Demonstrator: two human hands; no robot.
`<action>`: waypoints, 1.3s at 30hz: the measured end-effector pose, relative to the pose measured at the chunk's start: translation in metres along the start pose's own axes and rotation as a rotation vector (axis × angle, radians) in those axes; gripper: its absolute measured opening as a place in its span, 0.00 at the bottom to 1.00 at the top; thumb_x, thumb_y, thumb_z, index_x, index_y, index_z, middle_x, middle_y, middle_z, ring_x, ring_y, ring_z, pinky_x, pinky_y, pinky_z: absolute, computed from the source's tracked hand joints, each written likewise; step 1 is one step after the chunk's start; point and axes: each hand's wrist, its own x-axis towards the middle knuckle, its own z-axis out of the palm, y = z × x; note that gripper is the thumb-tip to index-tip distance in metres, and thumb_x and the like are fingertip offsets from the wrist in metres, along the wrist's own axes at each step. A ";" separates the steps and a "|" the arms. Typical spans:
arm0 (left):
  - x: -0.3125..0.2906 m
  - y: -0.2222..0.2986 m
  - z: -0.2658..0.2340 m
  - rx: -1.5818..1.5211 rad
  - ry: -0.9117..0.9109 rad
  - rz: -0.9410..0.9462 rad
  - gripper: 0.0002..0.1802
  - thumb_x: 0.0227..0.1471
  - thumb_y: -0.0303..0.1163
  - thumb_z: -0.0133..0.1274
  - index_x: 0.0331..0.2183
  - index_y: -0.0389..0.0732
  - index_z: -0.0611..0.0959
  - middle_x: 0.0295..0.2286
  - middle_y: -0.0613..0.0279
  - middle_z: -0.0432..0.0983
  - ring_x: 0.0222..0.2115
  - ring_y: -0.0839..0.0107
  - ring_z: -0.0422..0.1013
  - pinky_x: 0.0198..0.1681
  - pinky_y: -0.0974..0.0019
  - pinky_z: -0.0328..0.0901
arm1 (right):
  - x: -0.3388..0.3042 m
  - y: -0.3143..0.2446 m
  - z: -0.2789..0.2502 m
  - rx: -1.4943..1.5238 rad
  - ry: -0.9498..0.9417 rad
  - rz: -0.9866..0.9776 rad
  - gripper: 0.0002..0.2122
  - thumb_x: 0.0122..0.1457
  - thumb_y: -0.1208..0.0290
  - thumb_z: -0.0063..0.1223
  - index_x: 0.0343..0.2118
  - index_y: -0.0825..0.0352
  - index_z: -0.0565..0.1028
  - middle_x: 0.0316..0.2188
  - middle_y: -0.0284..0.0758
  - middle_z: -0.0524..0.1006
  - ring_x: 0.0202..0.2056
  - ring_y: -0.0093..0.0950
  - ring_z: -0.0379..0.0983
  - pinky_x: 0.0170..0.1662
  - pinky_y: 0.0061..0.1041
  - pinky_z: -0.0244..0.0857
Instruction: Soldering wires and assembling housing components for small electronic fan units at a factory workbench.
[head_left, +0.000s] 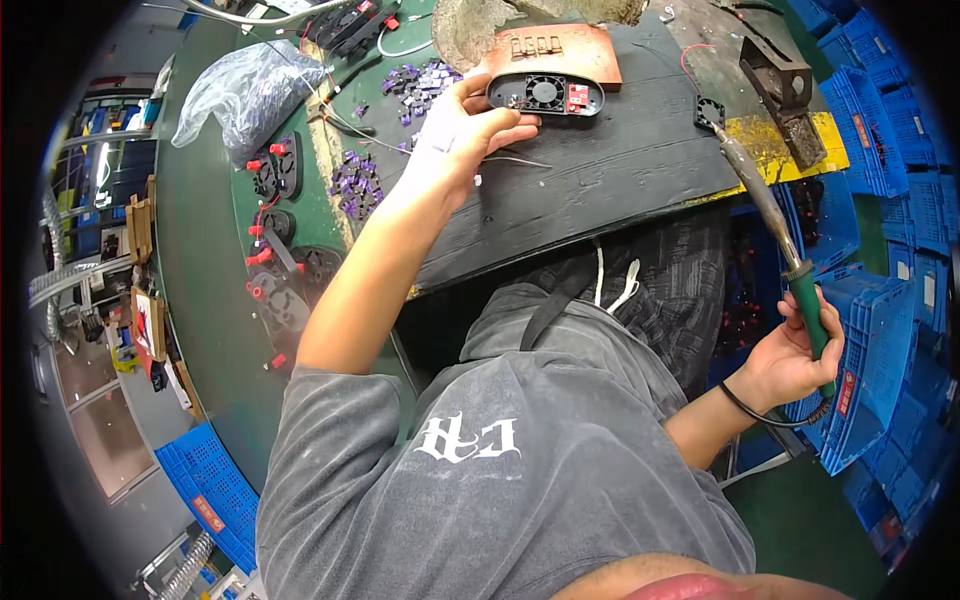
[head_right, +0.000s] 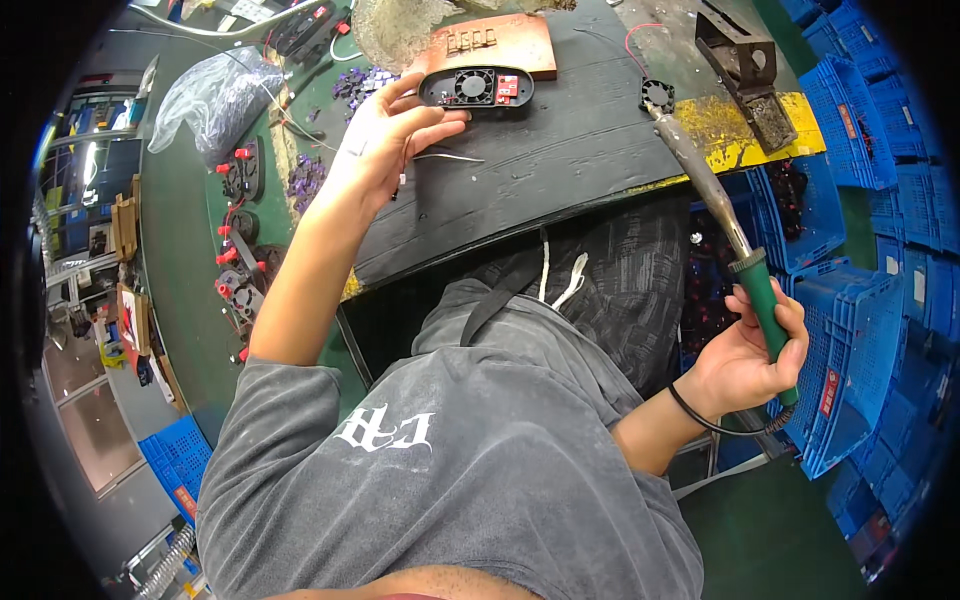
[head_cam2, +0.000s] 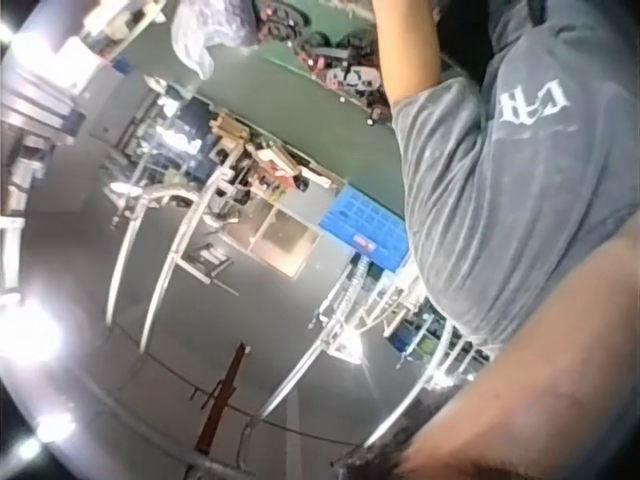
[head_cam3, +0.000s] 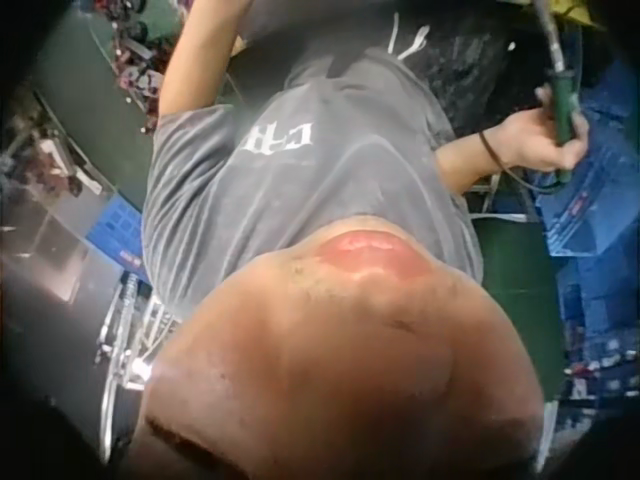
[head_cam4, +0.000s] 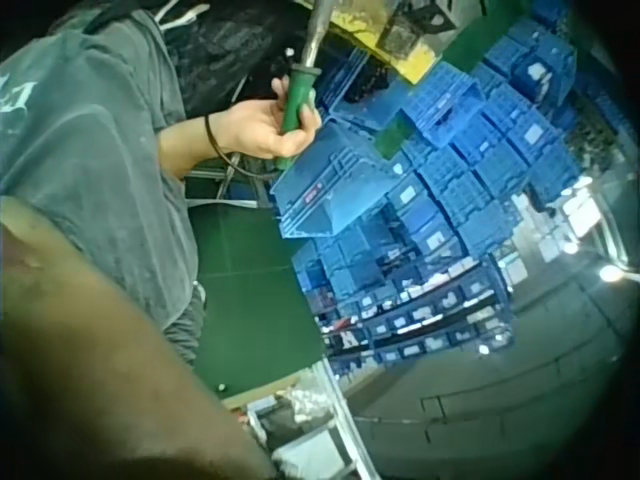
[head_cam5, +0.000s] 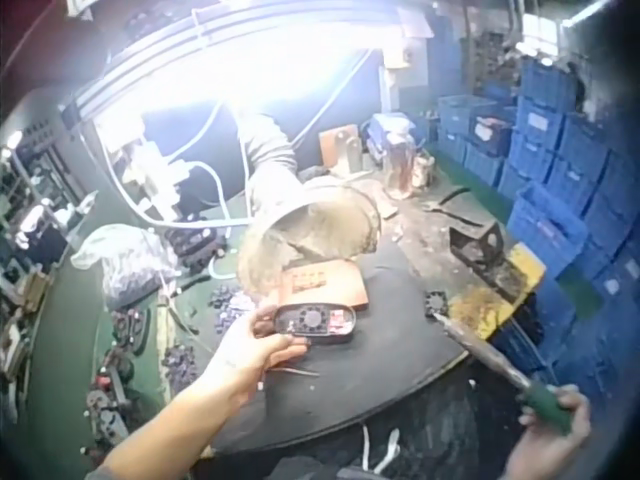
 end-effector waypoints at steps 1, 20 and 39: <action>-0.002 0.000 0.000 -0.002 0.002 -0.003 0.37 0.46 0.21 0.55 0.54 0.22 0.57 0.43 0.41 0.68 0.38 0.60 0.76 0.42 0.65 0.73 | 0.000 0.000 0.001 -0.006 0.000 0.004 0.19 0.60 0.62 0.35 0.32 0.72 0.76 0.37 0.47 0.78 0.29 0.38 0.77 0.35 0.28 0.73; 0.011 -0.007 0.010 1.426 0.285 0.953 0.28 0.40 0.34 0.64 0.45 0.39 0.76 0.41 0.53 0.71 0.40 0.55 0.69 0.46 0.57 0.64 | 0.004 0.007 0.002 -0.021 -0.041 0.031 0.19 0.61 0.62 0.35 0.33 0.72 0.76 0.37 0.47 0.77 0.29 0.38 0.77 0.35 0.28 0.73; -0.029 0.018 -0.004 0.966 0.056 0.849 0.12 0.46 0.23 0.59 0.37 0.42 0.84 0.25 0.60 0.72 0.24 0.68 0.69 0.27 0.68 0.64 | 0.006 0.007 0.019 -0.021 -0.121 0.013 0.20 0.60 0.60 0.35 0.32 0.70 0.77 0.37 0.47 0.76 0.27 0.39 0.77 0.31 0.29 0.74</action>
